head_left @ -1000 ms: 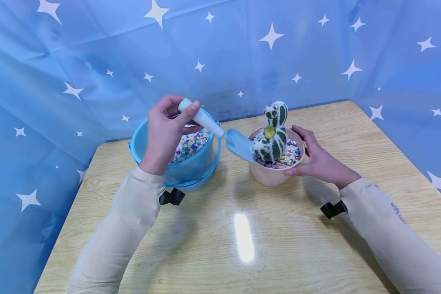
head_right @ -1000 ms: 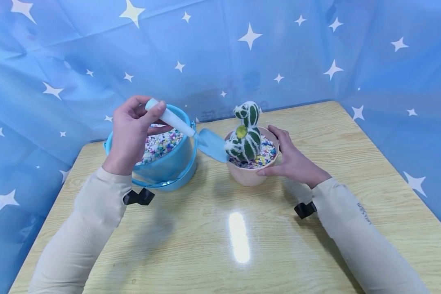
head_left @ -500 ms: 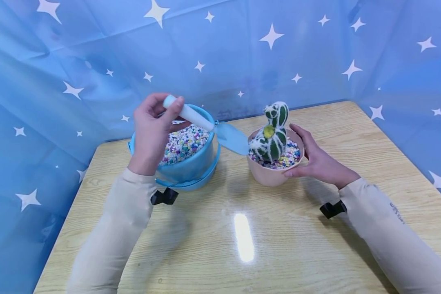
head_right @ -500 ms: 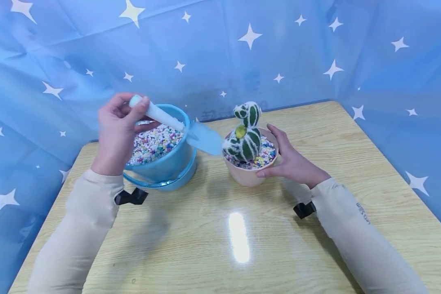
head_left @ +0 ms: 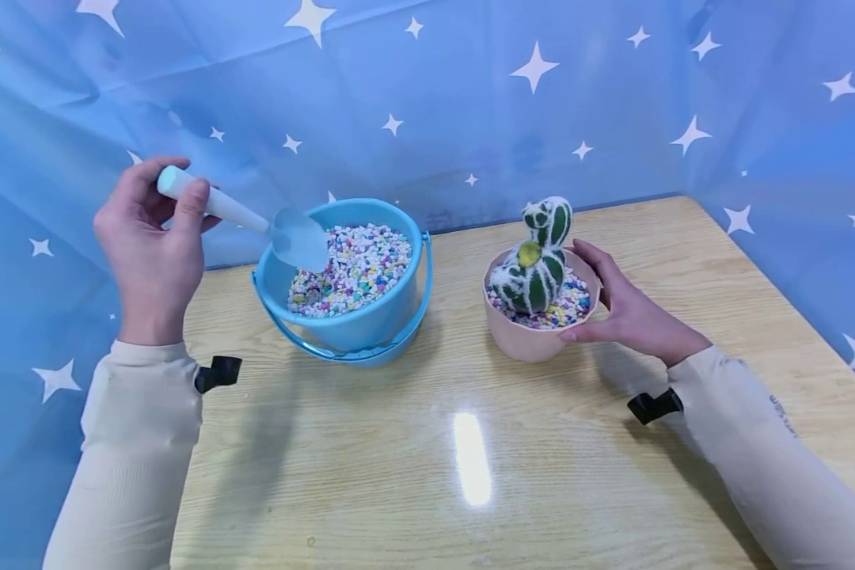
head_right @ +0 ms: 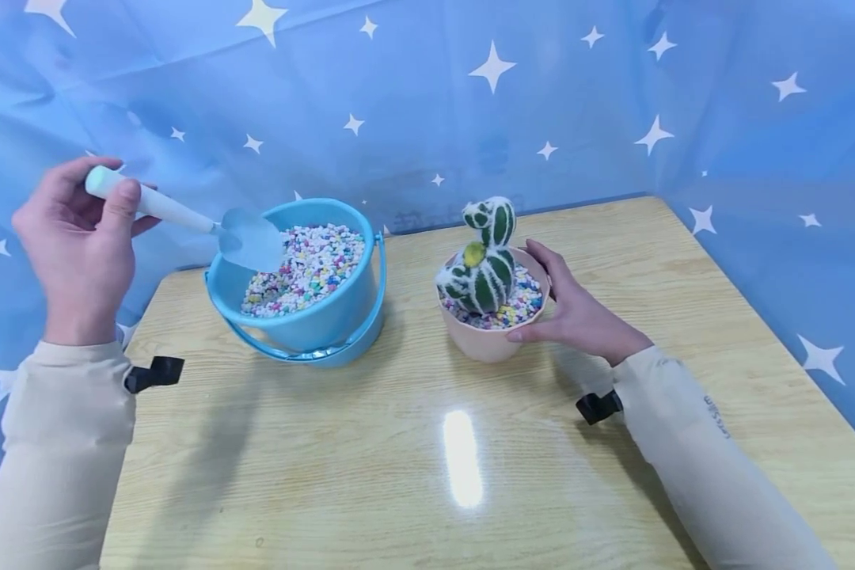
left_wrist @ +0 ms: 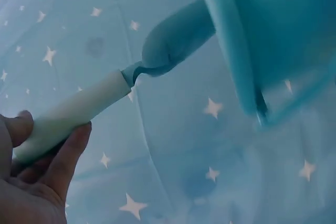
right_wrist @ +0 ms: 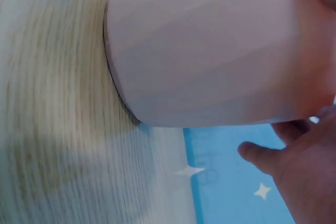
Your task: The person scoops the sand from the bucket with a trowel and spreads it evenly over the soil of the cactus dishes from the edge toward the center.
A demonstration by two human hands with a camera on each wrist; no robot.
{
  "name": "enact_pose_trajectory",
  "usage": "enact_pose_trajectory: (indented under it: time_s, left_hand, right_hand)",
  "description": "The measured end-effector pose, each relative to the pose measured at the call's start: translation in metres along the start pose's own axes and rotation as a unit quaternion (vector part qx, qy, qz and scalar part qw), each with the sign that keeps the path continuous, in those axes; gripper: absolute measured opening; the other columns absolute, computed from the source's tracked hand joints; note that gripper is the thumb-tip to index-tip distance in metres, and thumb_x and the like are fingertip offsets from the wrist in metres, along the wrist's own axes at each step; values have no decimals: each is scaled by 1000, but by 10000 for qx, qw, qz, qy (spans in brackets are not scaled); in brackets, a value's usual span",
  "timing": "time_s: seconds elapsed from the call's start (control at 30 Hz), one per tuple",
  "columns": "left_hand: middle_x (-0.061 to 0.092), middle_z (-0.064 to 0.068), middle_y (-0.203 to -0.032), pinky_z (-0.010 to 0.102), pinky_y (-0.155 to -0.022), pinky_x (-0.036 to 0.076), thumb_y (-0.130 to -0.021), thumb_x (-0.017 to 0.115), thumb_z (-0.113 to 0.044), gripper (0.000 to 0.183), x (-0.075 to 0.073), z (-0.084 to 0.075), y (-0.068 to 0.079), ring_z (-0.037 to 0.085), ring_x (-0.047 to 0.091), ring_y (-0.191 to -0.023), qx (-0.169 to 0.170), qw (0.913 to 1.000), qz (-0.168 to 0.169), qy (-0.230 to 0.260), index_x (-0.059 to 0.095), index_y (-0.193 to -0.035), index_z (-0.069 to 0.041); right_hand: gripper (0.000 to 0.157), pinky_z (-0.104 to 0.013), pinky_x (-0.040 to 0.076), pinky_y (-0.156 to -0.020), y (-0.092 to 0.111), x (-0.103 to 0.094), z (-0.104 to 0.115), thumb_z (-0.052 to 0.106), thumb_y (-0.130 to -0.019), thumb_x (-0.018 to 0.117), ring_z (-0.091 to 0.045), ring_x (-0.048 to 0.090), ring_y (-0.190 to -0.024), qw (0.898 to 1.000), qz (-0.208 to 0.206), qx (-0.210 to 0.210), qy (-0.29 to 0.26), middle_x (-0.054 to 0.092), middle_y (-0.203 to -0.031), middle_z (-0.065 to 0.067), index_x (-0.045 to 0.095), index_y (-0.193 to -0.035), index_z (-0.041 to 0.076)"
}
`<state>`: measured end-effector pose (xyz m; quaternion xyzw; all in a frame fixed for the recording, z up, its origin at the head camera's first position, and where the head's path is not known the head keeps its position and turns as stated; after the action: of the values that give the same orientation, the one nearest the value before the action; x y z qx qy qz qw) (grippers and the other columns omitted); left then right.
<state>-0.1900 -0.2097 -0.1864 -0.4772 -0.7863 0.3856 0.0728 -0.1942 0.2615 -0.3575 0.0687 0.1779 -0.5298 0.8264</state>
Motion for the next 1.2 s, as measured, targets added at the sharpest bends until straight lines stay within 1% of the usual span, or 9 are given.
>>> enact_pose_trajectory:
  time_s: [0.1, 0.2, 0.3, 0.4, 0.6, 0.83, 0.97, 1.07, 1.2]
  left_hand:
    - [70, 8, -105, 16, -77, 57, -95, 68, -14, 27, -2, 1, -1, 5, 67, -88, 591, 9943, 295, -842, 68, -122, -10]
    - [70, 7, -108, 11, -80, 53, -96, 66, -15, 29, -2, 2, 1, 7, 68, -96, 1266, 9794, 716, -1403, 66, -124, -9]
    - [70, 8, -110, 6, -81, 50, -96, 66, -10, 31, 2, 3, 3, 18, 68, -100, 1795, 9637, 1211, -1559, 63, -127, -5]
    - [70, 6, -110, 7, -82, 50, -95, 67, -8, 32, 5, 7, 3, 18, 68, -100, 1777, 9626, 1443, -1451, 64, -126, -6]
    - [71, 5, -108, 17, -84, 55, -95, 67, -11, 28, 8, 22, 1, -1, 64, -95, 1008, 9779, 1463, -1099, 66, -123, -7]
    - [69, 9, -107, 20, -79, 58, -94, 67, -14, 23, 2, 47, -5, 16, 66, -93, -259, 9947, 981, -147, 68, -116, -8]
    - [66, 12, -101, 23, -76, 59, -91, 70, -11, 21, -4, 61, -5, 21, 66, -93, -973, 9903, 641, 760, 69, -111, -5]
    - [64, 15, -97, 23, -73, 60, -89, 72, -8, 19, -6, 66, -2, 24, 65, -90, -1192, 9835, 412, 1297, 70, -107, -1]
    - [64, 16, -98, 23, -72, 60, -88, 73, -9, 21, -7, 70, 0, 25, 64, -92, -1326, 9785, 270, 1559, 70, -107, -1]
  right_hand:
    - [119, -64, 20, -112, 0, 0, -1, 3, -76, 85, -30, 11, -145, 9998, -65, 59, 168, 6, -159, -2, 3, -158, 27]
    - [118, -64, 20, -112, 0, 1, -2, 5, -77, 85, -29, 11, -145, 9998, -20, 75, 168, 5, -160, 0, 2, -158, 29]
    - [117, -63, 19, -113, 0, 1, -2, 4, -78, 84, -29, 9, -146, 10000, 27, 40, 82, 5, -161, 2, 1, -158, 28]
    - [117, -64, 17, -113, 0, -1, -2, 2, -79, 83, -31, 8, -146, 10000, 35, 15, 31, 7, -161, 1, 1, -158, 26]
    - [115, -66, 14, -113, 1, -2, -3, 3, -80, 82, -29, 5, -147, 9999, 49, 111, 59, 4, -161, 0, 2, -157, 30]
    - [115, -66, 15, -113, -1, 0, -3, 3, -79, 83, -28, 7, -146, 9999, 39, 71, 81, 4, -161, 2, 4, -157, 31]
    - [119, -66, 19, -112, -1, 3, -2, 5, -75, 86, -33, 12, -144, 9995, -130, 109, 283, 8, -157, -4, 4, -158, 27]
    - [119, -65, 21, -111, -1, 4, -2, 6, -77, 86, -33, 12, -144, 9994, -72, 109, 325, 5, -158, -3, 2, -158, 30]
    - [117, -64, 19, -112, 0, 2, -2, 4, -79, 83, -30, 8, -146, 9998, 70, 91, 178, 1, -161, 2, 2, -157, 35]
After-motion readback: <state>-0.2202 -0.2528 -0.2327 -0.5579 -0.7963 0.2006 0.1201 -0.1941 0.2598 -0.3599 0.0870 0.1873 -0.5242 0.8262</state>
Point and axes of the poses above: each hand's wrist, its own y-axis away from the middle knuckle, its own x-axis out of the palm, z = x × y, the point moved 3 cm from there along -y, towards the middle knuckle
